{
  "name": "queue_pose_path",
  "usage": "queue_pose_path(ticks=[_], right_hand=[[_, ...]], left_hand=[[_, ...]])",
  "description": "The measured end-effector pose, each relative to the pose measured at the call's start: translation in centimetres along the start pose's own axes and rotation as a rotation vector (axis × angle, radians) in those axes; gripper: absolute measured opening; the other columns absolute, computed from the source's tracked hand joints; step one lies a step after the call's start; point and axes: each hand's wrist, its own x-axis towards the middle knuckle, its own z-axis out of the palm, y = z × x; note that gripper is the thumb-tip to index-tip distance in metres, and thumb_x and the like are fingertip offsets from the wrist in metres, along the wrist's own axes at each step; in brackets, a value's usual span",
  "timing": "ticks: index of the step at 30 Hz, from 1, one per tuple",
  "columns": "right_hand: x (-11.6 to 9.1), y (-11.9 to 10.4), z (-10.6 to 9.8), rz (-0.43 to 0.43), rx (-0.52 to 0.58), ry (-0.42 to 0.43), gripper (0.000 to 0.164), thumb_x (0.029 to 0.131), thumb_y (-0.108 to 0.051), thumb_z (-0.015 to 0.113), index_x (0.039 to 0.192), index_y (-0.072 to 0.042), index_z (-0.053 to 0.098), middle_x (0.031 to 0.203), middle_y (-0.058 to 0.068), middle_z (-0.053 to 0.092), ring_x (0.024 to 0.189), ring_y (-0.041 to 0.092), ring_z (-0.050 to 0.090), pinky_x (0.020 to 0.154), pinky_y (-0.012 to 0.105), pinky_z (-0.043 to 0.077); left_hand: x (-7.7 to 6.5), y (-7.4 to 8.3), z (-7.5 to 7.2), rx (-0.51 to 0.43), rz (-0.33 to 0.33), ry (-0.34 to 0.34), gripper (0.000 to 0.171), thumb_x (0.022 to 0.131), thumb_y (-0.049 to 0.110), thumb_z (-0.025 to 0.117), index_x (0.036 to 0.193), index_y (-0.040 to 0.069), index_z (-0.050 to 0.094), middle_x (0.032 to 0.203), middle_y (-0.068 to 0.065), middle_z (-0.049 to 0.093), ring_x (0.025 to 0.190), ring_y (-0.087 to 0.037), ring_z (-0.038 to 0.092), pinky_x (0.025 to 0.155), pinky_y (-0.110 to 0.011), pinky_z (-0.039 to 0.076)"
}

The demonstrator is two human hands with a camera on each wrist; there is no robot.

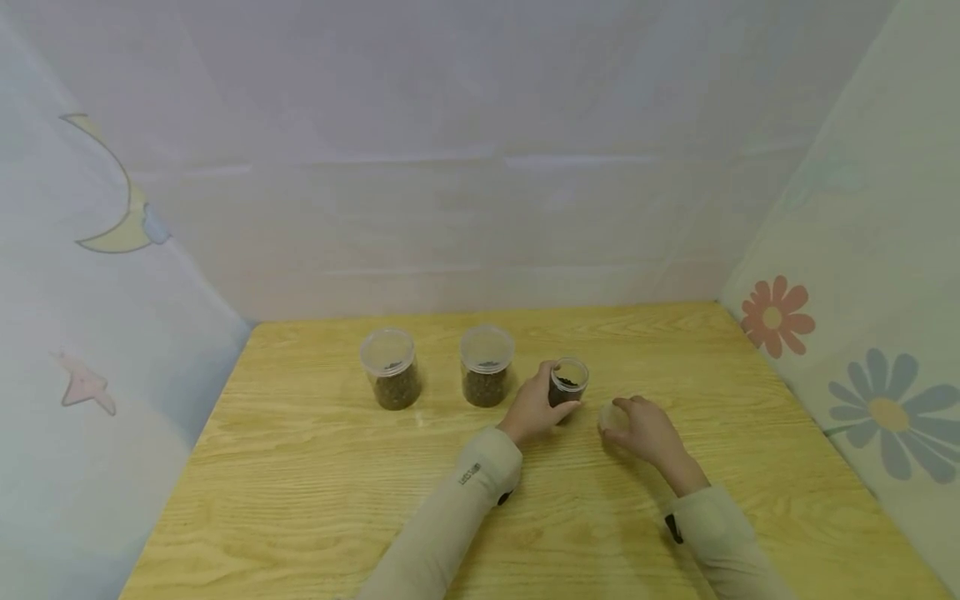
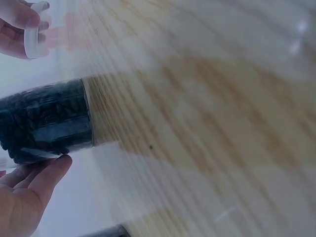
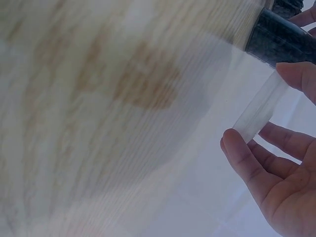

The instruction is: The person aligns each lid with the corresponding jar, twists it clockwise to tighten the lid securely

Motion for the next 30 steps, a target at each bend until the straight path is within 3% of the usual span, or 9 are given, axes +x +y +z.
queue_pose_path(ticks=[18,30], right_hand=[[-0.6,0.0,-0.1,-0.029,-0.017,0.035,0.054,0.073,-0.021,0.075,0.109,0.014,0.056,0.094,0.026,0.058,0.078,0.037,0.058,0.067,0.048,0.050],[-0.9,-0.1,0.0,-0.030,0.006,0.029,0.055,0.073,-0.021,0.075,0.111,0.013,0.055,0.100,0.028,0.058,0.085,0.041,0.058,0.072,0.051,0.048]], left_hand=[[-1.5,0.8,-0.9,0.028,-0.031,-0.026,0.067,0.085,0.034,0.063,0.137,0.008,0.028,0.122,-0.012,0.052,0.109,-0.022,0.053,0.089,-0.035,0.044],[-2.2,0.7,-1.1,0.043,-0.025,-0.031,0.069,0.085,0.036,0.064,0.136,0.006,0.029,0.121,-0.014,0.053,0.107,-0.023,0.055,0.089,-0.034,0.045]])
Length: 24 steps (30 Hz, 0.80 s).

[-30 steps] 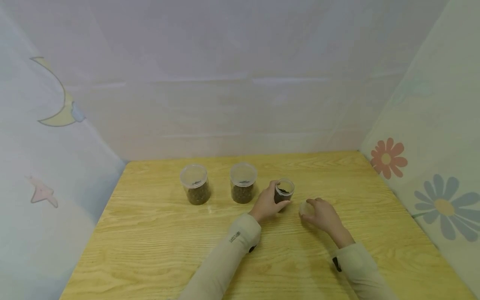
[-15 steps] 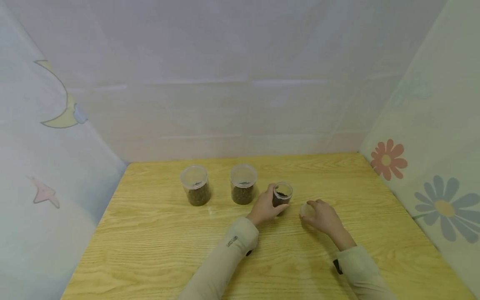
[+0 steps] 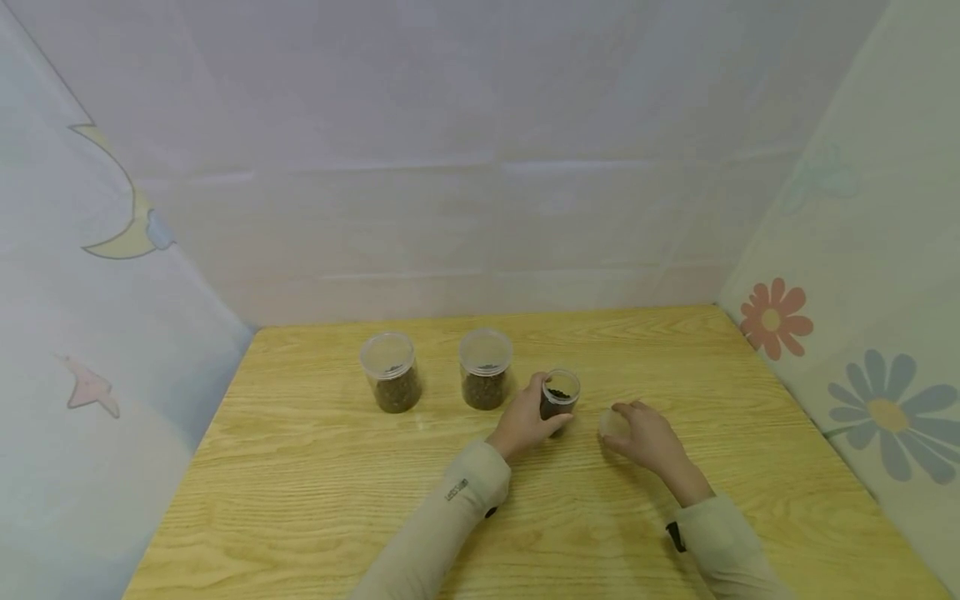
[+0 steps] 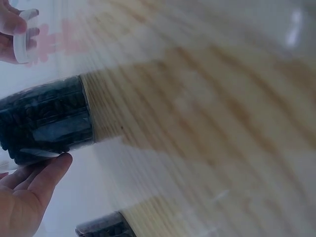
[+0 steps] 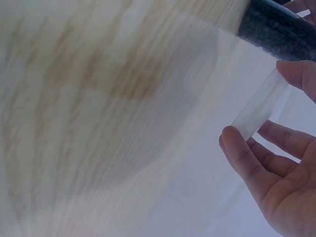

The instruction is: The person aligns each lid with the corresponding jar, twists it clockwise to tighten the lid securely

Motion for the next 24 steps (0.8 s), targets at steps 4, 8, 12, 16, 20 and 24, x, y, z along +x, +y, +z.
queue_pose_path(ticks=[4,8,12,16,20,24], right_hand=[[-0.1,-0.4,-0.2,-0.002,0.010,0.002,0.055,0.073,-0.021,0.075,0.111,0.013,0.055,0.097,0.026,0.058,0.082,0.038,0.058,0.069,0.049,0.049],[-0.3,-0.7,-0.4,-0.008,0.016,0.013,0.055,0.073,-0.020,0.075,0.111,0.013,0.055,0.096,0.026,0.058,0.080,0.038,0.058,0.067,0.048,0.050],[-0.4,-0.9,-0.4,-0.006,0.027,0.021,0.054,0.073,-0.019,0.075,0.111,0.013,0.055,0.097,0.028,0.057,0.080,0.039,0.058,0.066,0.049,0.050],[-0.6,-1.0,-0.3,-0.004,0.040,0.031,0.054,0.072,-0.019,0.075,0.112,0.013,0.055,0.098,0.029,0.057,0.080,0.040,0.058,0.065,0.050,0.050],[-0.7,-1.2,-0.1,-0.004,0.042,0.030,0.054,0.072,-0.019,0.075,0.112,0.012,0.055,0.097,0.027,0.058,0.080,0.039,0.058,0.064,0.049,0.049],[-0.7,-1.4,0.0,-0.005,0.050,0.026,0.055,0.072,-0.019,0.075,0.112,0.013,0.055,0.097,0.027,0.058,0.079,0.039,0.058,0.064,0.048,0.049]], left_hand=[[-0.2,-0.1,0.1,0.003,0.012,0.009,0.069,0.084,0.035,0.064,0.136,0.006,0.029,0.120,-0.013,0.054,0.106,-0.021,0.055,0.087,-0.033,0.046],[-0.5,-0.1,0.2,0.007,0.025,0.017,0.069,0.084,0.034,0.065,0.135,0.006,0.029,0.118,-0.014,0.055,0.105,-0.020,0.056,0.086,-0.031,0.046],[-0.7,0.2,-0.1,0.016,0.032,0.021,0.067,0.084,0.034,0.065,0.134,0.005,0.031,0.116,-0.015,0.056,0.102,-0.020,0.057,0.085,-0.030,0.047],[-1.0,0.2,-0.2,0.024,0.038,0.021,0.068,0.084,0.036,0.064,0.133,0.004,0.031,0.114,-0.015,0.057,0.100,-0.020,0.058,0.084,-0.029,0.047],[-1.2,0.0,-0.3,0.031,0.049,0.028,0.068,0.084,0.035,0.065,0.132,0.001,0.032,0.114,-0.017,0.057,0.101,-0.021,0.058,0.085,-0.030,0.047],[-1.5,-0.2,-0.4,0.034,0.046,0.027,0.068,0.084,0.037,0.064,0.132,0.001,0.033,0.113,-0.016,0.057,0.100,-0.021,0.058,0.085,-0.031,0.047]])
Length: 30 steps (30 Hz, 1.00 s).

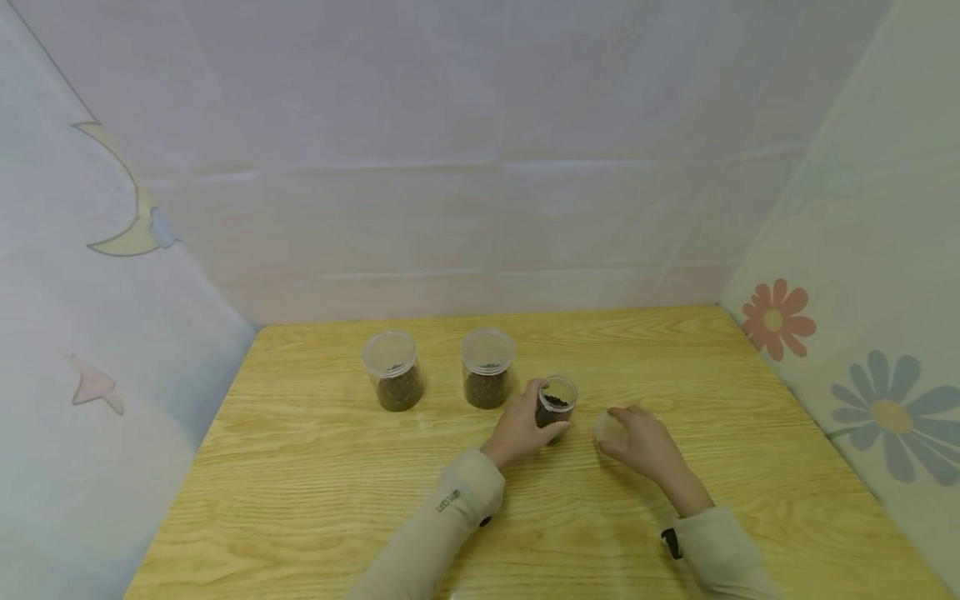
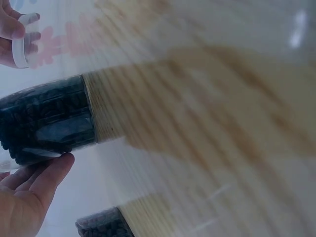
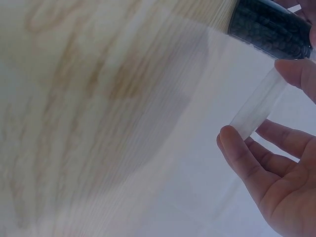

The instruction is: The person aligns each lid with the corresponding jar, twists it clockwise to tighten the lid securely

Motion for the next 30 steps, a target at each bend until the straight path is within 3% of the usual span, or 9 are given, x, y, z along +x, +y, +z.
queue_pose_path(ticks=[15,30], right_hand=[[-0.1,-0.5,0.4,-0.009,0.007,0.004,0.054,0.073,-0.019,0.074,0.114,0.011,0.055,0.100,0.027,0.058,0.082,0.040,0.058,0.068,0.050,0.049],[-0.1,-0.9,0.2,-0.029,0.020,-0.003,0.055,0.072,-0.019,0.074,0.114,0.011,0.055,0.100,0.027,0.058,0.082,0.039,0.058,0.067,0.049,0.049]], left_hand=[[-0.8,0.1,-0.4,-0.024,-0.010,0.001,0.066,0.083,0.035,0.066,0.132,0.005,0.033,0.117,-0.012,0.055,0.104,-0.019,0.056,0.087,-0.031,0.046],[-1.2,0.0,-0.5,0.023,-0.007,0.006,0.067,0.083,0.037,0.065,0.132,0.005,0.033,0.116,-0.014,0.056,0.103,-0.020,0.057,0.085,-0.029,0.047]])
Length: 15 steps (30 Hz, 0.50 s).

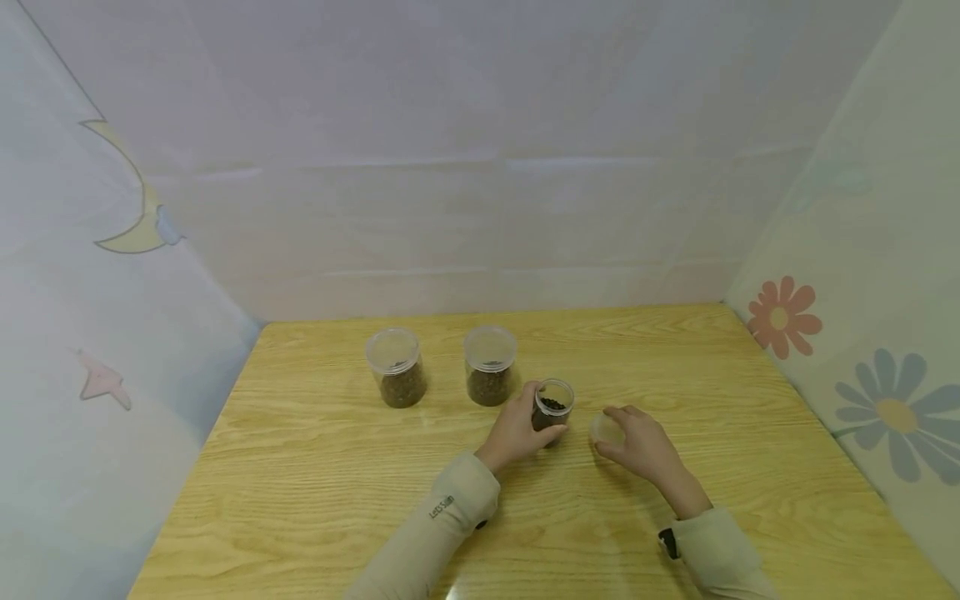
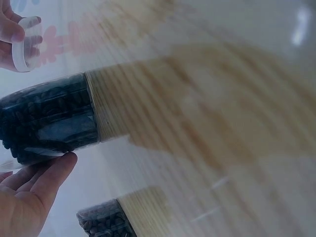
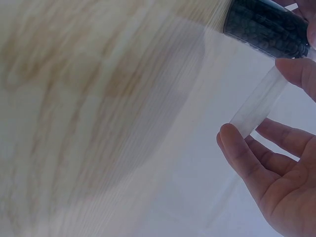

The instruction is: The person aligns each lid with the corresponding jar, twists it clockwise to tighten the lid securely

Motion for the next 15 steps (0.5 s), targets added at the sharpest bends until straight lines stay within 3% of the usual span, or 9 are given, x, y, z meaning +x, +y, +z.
queue_pose_path(ticks=[15], right_hand=[[0.14,-0.28,0.31,-0.027,0.004,0.016,0.051,0.072,-0.017,0.074,0.112,0.009,0.057,0.103,0.025,0.059,0.087,0.039,0.058,0.071,0.050,0.049]], left_hand=[[-0.56,-0.31,-0.28,-0.007,0.037,0.023,0.064,0.083,0.032,0.067,0.130,0.003,0.035,0.116,-0.012,0.056,0.103,-0.020,0.057,0.085,-0.029,0.047]])
